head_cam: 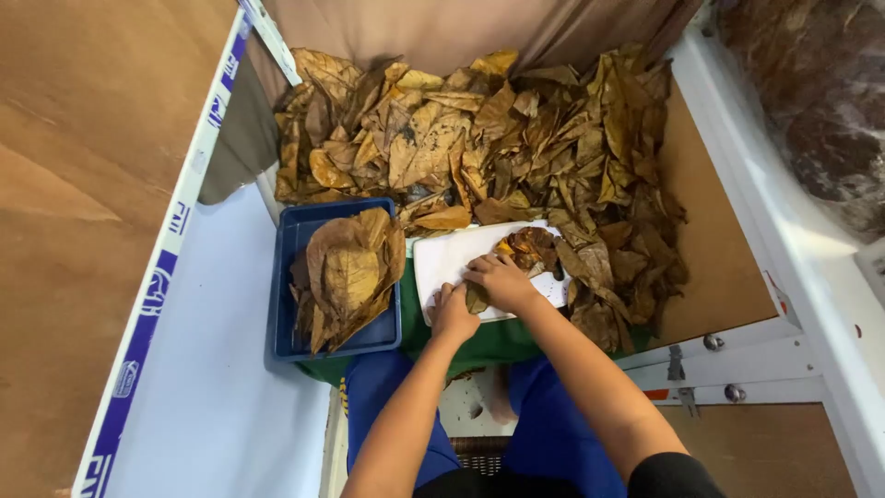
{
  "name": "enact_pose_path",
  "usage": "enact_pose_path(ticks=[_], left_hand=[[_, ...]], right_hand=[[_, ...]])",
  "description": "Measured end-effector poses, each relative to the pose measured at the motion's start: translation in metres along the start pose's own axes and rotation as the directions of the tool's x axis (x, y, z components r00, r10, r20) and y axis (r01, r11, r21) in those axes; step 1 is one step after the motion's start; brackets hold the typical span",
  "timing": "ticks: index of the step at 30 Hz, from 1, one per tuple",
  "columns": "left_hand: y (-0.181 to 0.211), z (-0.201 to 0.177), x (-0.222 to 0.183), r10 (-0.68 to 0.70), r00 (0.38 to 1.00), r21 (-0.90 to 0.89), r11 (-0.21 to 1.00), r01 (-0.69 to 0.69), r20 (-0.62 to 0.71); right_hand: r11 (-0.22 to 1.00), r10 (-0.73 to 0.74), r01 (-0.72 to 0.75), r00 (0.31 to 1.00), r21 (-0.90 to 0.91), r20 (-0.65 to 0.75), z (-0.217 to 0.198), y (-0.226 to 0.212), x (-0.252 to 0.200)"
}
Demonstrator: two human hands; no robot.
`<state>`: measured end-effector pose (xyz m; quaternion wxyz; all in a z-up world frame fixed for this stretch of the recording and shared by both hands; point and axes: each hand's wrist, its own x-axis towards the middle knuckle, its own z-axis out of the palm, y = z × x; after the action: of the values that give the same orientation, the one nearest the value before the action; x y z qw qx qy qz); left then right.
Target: The person is picking up dried brown leaves from a large pile, smoothing them out on a white plastic board, and then stacking them in a blue plastic tray.
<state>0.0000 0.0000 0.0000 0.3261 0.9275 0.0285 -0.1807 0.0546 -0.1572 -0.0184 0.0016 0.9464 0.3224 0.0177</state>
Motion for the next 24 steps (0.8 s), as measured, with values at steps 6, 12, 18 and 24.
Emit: enact_pose_path(ticks=[6,12,18,24], left_hand=[[0.002,0.012,0.005,0.019,0.993,0.026,1.0,-0.016,-0.116],[-0.021,0.016,0.019,0.254,0.903,-0.043,0.957,-0.286,-0.346],[-0.027,-0.004,0.032,0.797,0.325,0.541,0.59,-0.599,-0.509],[-0.094,0.055,0.029,0.826,0.443,0.632,0.556,-0.54,-0.349]], right_hand=[[1.0,0.011,-0.01,0.999,-0.016,0.043,0.042,0.021,0.019],[0.997,-0.075,0.07,0.952,-0.027,-0.297,0.018,0.026,0.004],[0.998,0.018,-0.056,0.747,-0.036,-0.665,0.017,0.012,-0.01],[0.997,-0.002,0.028,0.946,0.076,-0.324,0.047,-0.012,-0.064]])
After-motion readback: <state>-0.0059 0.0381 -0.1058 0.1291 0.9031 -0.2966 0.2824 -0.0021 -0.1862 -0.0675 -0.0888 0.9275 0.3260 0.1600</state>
